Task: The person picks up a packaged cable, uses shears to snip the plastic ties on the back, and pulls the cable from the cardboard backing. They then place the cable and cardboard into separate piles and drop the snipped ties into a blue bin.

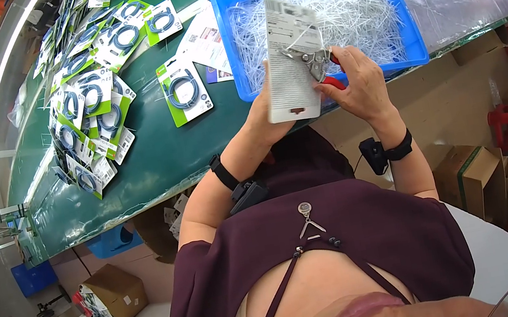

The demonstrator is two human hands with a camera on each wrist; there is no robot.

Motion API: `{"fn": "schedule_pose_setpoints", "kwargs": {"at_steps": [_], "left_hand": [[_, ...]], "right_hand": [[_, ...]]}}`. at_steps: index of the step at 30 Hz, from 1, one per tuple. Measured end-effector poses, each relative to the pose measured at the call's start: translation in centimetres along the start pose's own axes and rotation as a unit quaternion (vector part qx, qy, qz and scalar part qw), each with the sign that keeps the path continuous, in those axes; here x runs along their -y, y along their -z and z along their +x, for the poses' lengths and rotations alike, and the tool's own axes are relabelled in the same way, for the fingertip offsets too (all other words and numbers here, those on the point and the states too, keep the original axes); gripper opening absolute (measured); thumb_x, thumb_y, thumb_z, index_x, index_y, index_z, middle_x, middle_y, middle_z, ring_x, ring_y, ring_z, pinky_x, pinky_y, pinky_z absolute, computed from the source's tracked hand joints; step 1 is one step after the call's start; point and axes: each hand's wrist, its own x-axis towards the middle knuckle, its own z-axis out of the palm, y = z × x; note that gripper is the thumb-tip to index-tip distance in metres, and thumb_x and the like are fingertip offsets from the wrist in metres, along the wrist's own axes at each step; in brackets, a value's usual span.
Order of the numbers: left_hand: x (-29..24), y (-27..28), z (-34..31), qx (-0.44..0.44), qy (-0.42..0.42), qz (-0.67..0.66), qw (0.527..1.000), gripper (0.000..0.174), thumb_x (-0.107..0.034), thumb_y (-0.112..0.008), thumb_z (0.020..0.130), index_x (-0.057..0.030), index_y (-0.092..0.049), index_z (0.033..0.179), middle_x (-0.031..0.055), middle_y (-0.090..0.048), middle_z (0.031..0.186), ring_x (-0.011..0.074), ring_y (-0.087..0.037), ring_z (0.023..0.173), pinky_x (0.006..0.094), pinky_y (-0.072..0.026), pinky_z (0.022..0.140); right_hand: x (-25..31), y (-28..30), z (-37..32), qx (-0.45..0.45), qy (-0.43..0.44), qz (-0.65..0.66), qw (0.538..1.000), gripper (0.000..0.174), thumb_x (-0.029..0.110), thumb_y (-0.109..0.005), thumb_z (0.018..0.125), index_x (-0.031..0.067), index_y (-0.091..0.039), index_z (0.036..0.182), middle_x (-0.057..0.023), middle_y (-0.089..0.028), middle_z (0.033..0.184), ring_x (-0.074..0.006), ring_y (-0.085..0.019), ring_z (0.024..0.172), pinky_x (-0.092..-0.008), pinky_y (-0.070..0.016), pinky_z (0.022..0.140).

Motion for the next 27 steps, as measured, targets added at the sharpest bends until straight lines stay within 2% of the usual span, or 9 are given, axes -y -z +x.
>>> {"fn": "schedule_pose_setpoints", "kwargs": {"at_steps": [2,6,9,12,16,18,21,24,27], "left_hand": [[-0.1,0.1,0.1,0.008,0.010,0.060,0.998,0.074,-0.063,-0.042,0.093,-0.0086,-0.035,0.143,0.0132,-0.051,0.131,0.0271,-0.058,0.110,0.0393,-0.0513,0.090],[-1.1,0.0,0.9,-0.048,0.007,0.026,0.998,0.068,-0.048,-0.055,0.094,-0.0082,-0.033,0.144,0.0148,-0.051,0.131,0.0226,-0.060,0.106,0.0349,-0.0517,0.089],[-2.0,0.3,0.7,-0.061,-0.073,0.127,0.987,0.070,-0.028,-0.066,0.091,-0.0076,-0.029,0.146,0.0139,-0.056,0.124,0.0177,-0.060,0.103,0.0306,-0.0518,0.087],[-4.1,0.7,1.3,-0.040,-0.078,0.171,0.981,0.073,-0.017,-0.069,0.088,-0.0068,-0.027,0.147,0.0121,-0.058,0.121,0.0162,-0.060,0.104,0.0296,-0.0513,0.086],[-3.9,-0.3,1.5,-0.062,-0.082,0.149,0.983,0.066,-0.009,-0.067,0.089,-0.0051,-0.029,0.143,0.0094,-0.059,0.118,0.0155,-0.059,0.106,0.0299,-0.0509,0.087],[-3.4,-0.7,1.3,-0.076,-0.080,0.126,0.986,0.062,-0.007,-0.065,0.090,-0.0045,-0.031,0.142,0.0085,-0.059,0.118,0.0155,-0.059,0.106,0.0302,-0.0508,0.087],[-3.1,-0.9,1.1,-0.094,-0.202,0.225,0.948,0.046,-0.006,-0.060,0.093,-0.0037,-0.038,0.133,0.0084,-0.059,0.118,0.0146,-0.061,0.102,0.0297,-0.0502,0.087],[-2.6,-0.8,0.8,-0.092,-0.238,0.285,0.924,0.040,-0.005,-0.058,0.094,-0.0033,-0.039,0.130,0.0080,-0.060,0.117,0.0138,-0.061,0.101,0.0284,-0.0498,0.086],[-2.3,-1.1,0.5,-0.082,-0.257,0.319,0.908,0.038,-0.005,-0.057,0.095,-0.0032,-0.039,0.129,0.0078,-0.060,0.115,0.0132,-0.061,0.100,0.0270,-0.0492,0.084]], "right_hand": [[-0.1,-0.1,-0.2,-0.002,-0.005,0.003,1.000,0.057,0.034,-0.079,0.072,0.0017,-0.054,0.111,-0.0120,-0.056,0.086,-0.0282,-0.057,0.075,-0.0380,-0.0469,0.066],[-0.6,-0.4,-1.1,0.002,-0.034,0.022,0.999,0.057,0.034,-0.079,0.074,0.0010,-0.053,0.112,-0.0124,-0.056,0.087,-0.0282,-0.057,0.075,-0.0377,-0.0470,0.067],[-1.0,-0.1,-1.7,0.018,-0.064,0.046,0.997,0.056,0.035,-0.077,0.076,0.0002,-0.052,0.113,-0.0130,-0.057,0.088,-0.0287,-0.057,0.076,-0.0369,-0.0473,0.068],[-1.5,0.6,-2.3,0.024,-0.163,0.156,0.974,0.055,0.035,-0.074,0.081,-0.0002,-0.051,0.116,-0.0134,-0.058,0.093,-0.0288,-0.057,0.078,-0.0355,-0.0478,0.071],[-1.4,0.8,-2.1,0.008,-0.167,0.203,0.965,0.054,0.036,-0.071,0.084,-0.0005,-0.051,0.118,-0.0129,-0.059,0.098,-0.0291,-0.057,0.080,-0.0343,-0.0480,0.074],[-1.7,1.0,-1.9,0.000,-0.184,0.146,0.972,0.054,0.036,-0.072,0.083,-0.0001,-0.052,0.118,-0.0124,-0.059,0.097,-0.0285,-0.057,0.080,-0.0344,-0.0480,0.073],[-1.7,1.8,-1.3,-0.018,-0.211,0.033,0.977,0.055,0.037,-0.072,0.082,0.0007,-0.052,0.118,-0.0112,-0.058,0.096,-0.0272,-0.057,0.080,-0.0348,-0.0481,0.072],[0.4,3.3,-0.9,-0.025,-0.129,-0.061,0.989,0.056,0.037,-0.074,0.080,0.0015,-0.054,0.118,-0.0104,-0.057,0.094,-0.0256,-0.057,0.079,-0.0348,-0.0485,0.071],[1.6,3.1,-0.4,-0.020,-0.112,-0.039,0.993,0.056,0.036,-0.076,0.078,0.0017,-0.054,0.117,-0.0101,-0.057,0.092,-0.0242,-0.057,0.078,-0.0347,-0.0488,0.071]]}}
